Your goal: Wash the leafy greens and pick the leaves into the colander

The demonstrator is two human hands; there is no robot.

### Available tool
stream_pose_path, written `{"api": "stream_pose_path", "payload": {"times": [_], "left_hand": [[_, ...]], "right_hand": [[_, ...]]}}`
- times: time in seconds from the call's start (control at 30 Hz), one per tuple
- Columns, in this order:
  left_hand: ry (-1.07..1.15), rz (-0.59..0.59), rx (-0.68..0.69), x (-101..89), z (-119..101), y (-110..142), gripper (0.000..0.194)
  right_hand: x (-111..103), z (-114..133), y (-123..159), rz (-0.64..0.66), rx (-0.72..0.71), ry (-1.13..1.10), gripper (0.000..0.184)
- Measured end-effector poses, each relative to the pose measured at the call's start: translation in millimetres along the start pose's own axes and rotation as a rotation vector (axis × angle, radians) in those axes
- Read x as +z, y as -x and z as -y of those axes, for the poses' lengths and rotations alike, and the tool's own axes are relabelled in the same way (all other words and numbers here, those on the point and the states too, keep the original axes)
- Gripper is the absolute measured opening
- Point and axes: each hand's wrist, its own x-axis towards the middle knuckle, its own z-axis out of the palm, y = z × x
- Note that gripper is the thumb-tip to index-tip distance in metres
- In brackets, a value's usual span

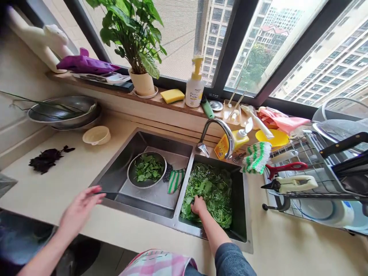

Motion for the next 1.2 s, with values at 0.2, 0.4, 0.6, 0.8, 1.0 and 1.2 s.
{"api": "stream_pose_path", "payload": {"times": [0.2, 0.4, 0.6, 0.8, 1.0, 1.2], "left_hand": [[-0.326, 0.79, 0.23, 201.9, 39, 79, 0.023], [-1.144, 1.221, 0.363, 330.2, 146, 94, 0.069], [-1.496, 1.076, 0.282, 341.2, 251, 50, 0.062], [-1.541, 1.053, 0.254, 335.8, 270, 34, 0.061], [-1.597, 0.981, 0.302, 348.1, 252, 66, 0.046], [-1.481, 1.01, 0.221, 329.6, 213, 67, 0.045]], "right_hand": [[-71, -68, -12, 0.013, -0.102, 0.019, 0.038], [-139, -101, -42, -0.339, 0.059, 0.172, 0.033], [-68, -62, -39, -0.191, -0.16, 0.272, 0.031], [-72, -82, -36, -0.354, -0.118, 0.19, 0.029], [-119, -105, -61, -0.14, -0.017, 0.299, 0.026], [-85, -61, -49, -0.075, -0.118, 0.256, 0.028]]}}
